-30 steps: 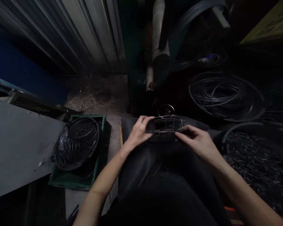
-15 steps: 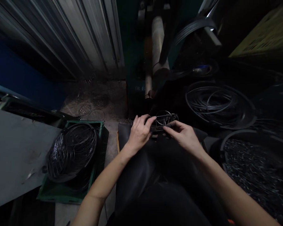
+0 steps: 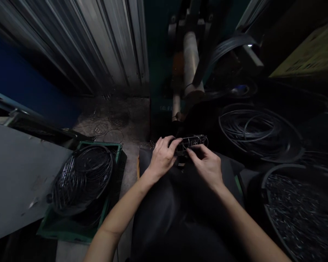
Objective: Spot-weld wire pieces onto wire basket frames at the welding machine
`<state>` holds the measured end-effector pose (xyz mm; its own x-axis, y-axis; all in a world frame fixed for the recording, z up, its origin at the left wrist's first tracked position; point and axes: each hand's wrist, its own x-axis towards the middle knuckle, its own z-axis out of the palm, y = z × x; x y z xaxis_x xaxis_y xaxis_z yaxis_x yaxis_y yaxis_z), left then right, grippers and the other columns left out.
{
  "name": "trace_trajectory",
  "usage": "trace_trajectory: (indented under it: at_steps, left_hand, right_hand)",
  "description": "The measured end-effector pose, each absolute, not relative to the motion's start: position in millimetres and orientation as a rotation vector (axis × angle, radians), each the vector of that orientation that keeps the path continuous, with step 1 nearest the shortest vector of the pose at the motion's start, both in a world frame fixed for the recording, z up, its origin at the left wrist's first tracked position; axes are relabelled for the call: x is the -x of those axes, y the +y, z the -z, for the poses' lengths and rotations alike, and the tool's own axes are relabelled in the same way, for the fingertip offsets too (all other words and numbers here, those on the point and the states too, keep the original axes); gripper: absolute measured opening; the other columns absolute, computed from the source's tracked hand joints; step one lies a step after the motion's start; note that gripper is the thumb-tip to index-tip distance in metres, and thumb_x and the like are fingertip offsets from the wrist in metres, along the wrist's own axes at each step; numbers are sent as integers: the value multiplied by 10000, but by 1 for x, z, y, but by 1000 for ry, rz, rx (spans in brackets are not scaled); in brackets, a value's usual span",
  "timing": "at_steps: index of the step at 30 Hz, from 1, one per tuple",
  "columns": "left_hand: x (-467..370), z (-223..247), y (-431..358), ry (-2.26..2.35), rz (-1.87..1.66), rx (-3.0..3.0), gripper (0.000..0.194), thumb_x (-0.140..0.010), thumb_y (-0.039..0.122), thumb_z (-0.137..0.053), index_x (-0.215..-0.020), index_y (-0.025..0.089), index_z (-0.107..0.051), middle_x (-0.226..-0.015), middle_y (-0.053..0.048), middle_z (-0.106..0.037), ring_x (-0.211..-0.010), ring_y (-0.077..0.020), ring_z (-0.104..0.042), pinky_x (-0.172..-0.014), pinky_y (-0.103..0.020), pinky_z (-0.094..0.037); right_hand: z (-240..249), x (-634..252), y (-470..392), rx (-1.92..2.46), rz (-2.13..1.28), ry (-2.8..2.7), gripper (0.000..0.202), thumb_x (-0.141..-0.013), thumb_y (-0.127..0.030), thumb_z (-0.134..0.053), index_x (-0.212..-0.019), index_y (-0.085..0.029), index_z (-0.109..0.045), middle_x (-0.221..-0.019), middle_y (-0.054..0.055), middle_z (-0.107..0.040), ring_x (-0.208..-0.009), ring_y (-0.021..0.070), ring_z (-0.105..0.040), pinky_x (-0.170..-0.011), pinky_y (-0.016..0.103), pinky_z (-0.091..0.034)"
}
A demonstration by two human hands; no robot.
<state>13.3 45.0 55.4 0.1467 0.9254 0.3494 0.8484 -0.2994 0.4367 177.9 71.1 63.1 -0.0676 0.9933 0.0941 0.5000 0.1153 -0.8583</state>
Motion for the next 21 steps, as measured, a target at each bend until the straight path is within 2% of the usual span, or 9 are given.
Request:
trace_trajectory:
  at_steps: [5, 14, 21]
  left_hand:
    - [-6, -53, 52, 1748, -897, -2250, 626, -729, 51, -573, -1309, 211, -400, -1244, -102, -478, -1192, -244, -494, -1057, -464, -418]
    - [3, -45, 70, 1712, -1027, -2246, 615, -725, 53, -595, -1286, 222, -406, -1218, -98, -490, -1184, -246, -518, -1031, -474, -448]
    - [9, -39, 83, 1712, -1113, -2353, 615, -726, 42, -599, -1293, 186, -409, -1206, -103, -501, -1184, -225, -513, -1089, -486, -391]
  right_hand:
    - [-54, -167, 72, 1386, -632, -1694, 284, -845, -442, -557, -831, -181, -670, -741, 19, -687, -595, 128, -594, -595, 241, -468]
    - [-37, -158, 87, 1269, -543, -1709, 218, -864, -389, -577, -869, -190, -666, -798, 31, -691, -690, 149, -638, -714, 274, -515]
    - [-36, -154, 99, 1263, -533, -1703, 216, -868, -394, -569, -874, -201, -665, -820, 44, -690, -730, 165, -640, -736, 295, -518]
